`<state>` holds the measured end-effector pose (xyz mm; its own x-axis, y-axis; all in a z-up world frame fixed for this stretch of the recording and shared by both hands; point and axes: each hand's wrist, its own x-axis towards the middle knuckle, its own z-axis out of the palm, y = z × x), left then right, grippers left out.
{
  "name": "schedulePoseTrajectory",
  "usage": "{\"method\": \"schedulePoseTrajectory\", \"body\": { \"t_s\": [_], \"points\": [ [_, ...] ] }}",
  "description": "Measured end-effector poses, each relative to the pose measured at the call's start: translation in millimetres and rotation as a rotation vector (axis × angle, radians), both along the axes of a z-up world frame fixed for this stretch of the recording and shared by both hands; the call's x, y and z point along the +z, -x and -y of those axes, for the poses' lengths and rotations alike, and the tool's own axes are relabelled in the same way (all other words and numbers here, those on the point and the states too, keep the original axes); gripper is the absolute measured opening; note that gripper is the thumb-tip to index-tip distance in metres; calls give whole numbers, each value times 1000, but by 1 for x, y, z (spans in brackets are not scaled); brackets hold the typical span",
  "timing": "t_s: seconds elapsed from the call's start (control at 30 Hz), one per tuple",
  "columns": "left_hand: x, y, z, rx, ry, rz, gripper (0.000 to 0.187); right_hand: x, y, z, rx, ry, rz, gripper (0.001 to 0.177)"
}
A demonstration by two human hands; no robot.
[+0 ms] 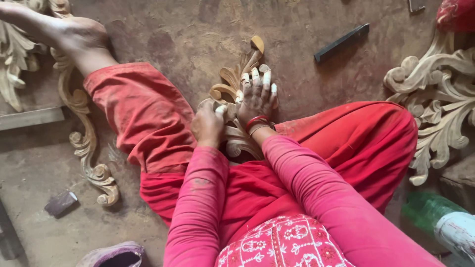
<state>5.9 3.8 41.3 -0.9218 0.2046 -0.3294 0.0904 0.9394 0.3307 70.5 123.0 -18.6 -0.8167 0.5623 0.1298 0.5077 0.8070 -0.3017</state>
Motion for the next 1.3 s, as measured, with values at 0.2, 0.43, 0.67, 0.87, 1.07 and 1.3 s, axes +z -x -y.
{"method": "schedulePoseTrajectory", "body": {
  "t_s": [0.2,0.43,0.67,0.87,1.07,1.3],
  "points": [
    [-4,4,-10,10,26,-70,34,9,-1,0,1,-27,-33,55],
    [-9,1,-4,53,-56,-117,34,5,-6,5,-11,-13,-25,54],
    [-6,5,-11,30,-49,-85,29,11,11,-4,-4,6,-30,56],
    [-25,-11,-22,41,-47,-195,27,1,-1,-1,4,18,18,57],
    [24,22,17,-101,4,47,23,10,8,-2,-1,29,0,55],
    [43,36,33,-314,-148,120,25,4,7,-5,7,20,0,55]
  ]
}}
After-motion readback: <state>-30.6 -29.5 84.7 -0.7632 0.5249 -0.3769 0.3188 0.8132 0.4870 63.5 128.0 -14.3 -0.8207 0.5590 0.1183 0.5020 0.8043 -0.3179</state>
